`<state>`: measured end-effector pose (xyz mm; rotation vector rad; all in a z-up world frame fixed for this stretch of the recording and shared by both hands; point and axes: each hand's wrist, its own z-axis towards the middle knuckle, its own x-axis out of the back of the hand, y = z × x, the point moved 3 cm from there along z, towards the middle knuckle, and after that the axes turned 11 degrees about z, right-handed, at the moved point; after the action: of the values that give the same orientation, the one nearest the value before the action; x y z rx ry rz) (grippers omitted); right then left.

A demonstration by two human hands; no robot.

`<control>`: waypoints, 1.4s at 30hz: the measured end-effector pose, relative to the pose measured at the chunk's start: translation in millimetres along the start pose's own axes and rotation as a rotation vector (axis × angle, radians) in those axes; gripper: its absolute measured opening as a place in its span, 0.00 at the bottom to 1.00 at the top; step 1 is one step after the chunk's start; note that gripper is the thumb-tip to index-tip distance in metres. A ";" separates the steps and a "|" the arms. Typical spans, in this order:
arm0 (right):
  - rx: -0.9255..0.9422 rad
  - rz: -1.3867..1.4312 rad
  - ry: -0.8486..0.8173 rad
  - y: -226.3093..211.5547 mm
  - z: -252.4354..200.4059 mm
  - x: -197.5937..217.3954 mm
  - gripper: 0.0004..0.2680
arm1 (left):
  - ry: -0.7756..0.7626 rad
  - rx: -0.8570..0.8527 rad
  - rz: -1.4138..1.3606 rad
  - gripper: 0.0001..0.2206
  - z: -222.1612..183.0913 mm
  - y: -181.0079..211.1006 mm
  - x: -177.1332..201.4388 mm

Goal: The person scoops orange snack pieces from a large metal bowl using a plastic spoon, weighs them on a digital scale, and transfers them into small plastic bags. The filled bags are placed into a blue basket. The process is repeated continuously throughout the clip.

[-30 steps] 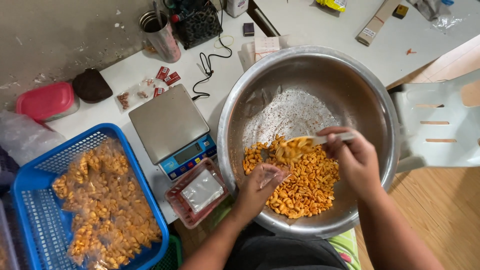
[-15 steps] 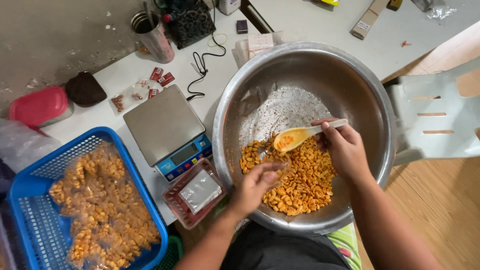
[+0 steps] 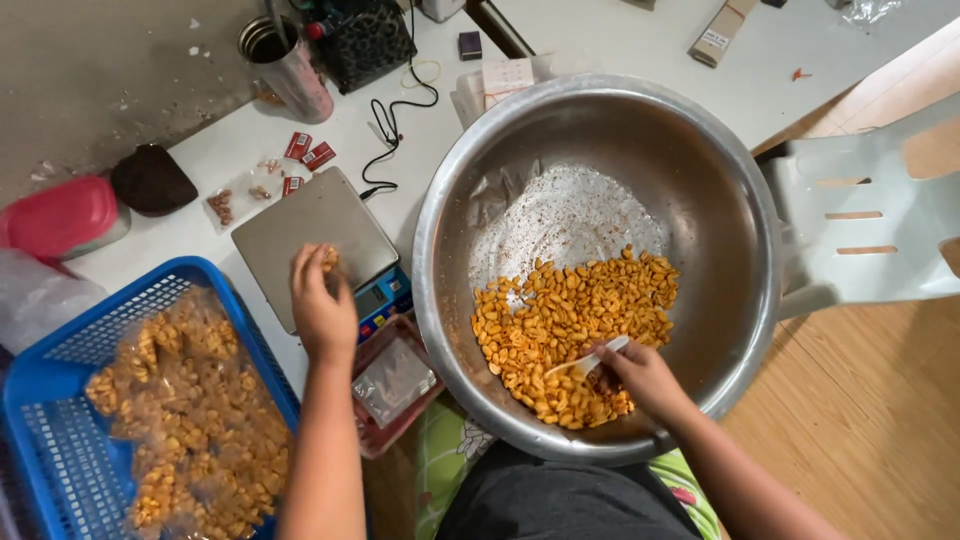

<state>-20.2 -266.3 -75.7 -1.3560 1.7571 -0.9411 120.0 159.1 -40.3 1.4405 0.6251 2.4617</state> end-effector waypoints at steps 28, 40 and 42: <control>0.115 0.081 -0.046 -28.2 18.5 -38.4 0.10 | -0.313 0.408 -0.675 0.04 -88.5 61.3 64.9; 0.601 0.014 -0.078 -165.9 -21.9 -53.3 0.08 | -0.788 0.076 -1.151 0.17 -120.0 163.4 20.7; 0.643 -0.010 -0.049 -175.1 -37.1 -57.9 0.07 | -0.806 0.095 -1.138 0.18 -117.0 167.6 20.8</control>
<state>38.3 -237.3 100.8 -0.9535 1.2454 -1.3191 12.0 -10.1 3.6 1.3543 0.9702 0.9166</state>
